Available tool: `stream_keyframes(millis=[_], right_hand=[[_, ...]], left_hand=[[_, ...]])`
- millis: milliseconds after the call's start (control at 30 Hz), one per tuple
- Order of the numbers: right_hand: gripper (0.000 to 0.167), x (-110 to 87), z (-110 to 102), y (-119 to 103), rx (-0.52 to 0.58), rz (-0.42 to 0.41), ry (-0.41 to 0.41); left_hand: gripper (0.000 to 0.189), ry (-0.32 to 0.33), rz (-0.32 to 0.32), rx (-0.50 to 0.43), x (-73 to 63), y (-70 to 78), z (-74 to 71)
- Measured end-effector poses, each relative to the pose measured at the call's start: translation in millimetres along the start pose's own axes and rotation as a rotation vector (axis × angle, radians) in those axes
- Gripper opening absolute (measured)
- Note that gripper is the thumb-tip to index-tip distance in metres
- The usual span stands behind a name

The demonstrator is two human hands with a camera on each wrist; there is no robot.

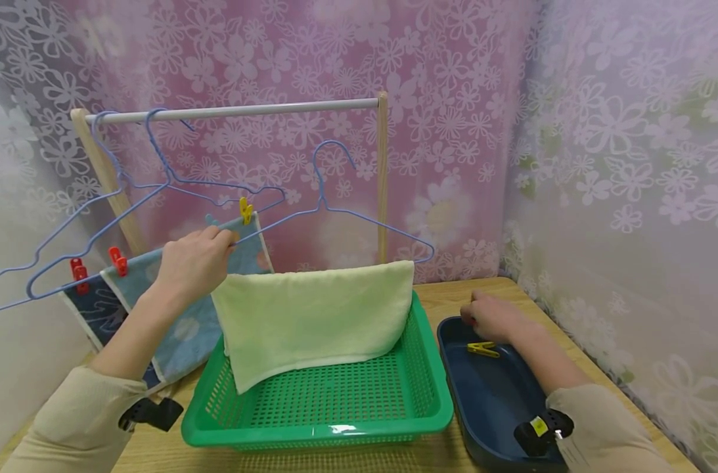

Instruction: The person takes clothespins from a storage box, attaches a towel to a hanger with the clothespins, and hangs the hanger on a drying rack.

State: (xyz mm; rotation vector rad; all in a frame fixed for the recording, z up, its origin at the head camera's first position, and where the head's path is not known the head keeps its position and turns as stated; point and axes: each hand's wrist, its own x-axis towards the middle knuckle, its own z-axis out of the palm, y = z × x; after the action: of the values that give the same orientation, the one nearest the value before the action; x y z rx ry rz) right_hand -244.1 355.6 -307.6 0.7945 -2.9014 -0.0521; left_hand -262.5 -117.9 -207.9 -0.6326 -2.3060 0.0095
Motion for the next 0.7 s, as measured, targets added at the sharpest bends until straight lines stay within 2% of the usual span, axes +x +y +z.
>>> stream_keyframes(millis=[133,333,700], right_hand=[[0.011,-2.2,-4,-3,-0.022,0.005,0.060],[0.016,-4.2,-13,-8,0.006,-0.010,0.153],[0.014,-1.5,-34,-22,-0.092,0.007,0.319]], left_hand=[[0.005,0.010,0.004,0.000,-1.0,0.3,0.4],[0.006,0.013,0.003,-0.005,-1.7,0.0,0.9],[0.007,0.010,0.002,0.002,-1.3,-0.7,0.3]])
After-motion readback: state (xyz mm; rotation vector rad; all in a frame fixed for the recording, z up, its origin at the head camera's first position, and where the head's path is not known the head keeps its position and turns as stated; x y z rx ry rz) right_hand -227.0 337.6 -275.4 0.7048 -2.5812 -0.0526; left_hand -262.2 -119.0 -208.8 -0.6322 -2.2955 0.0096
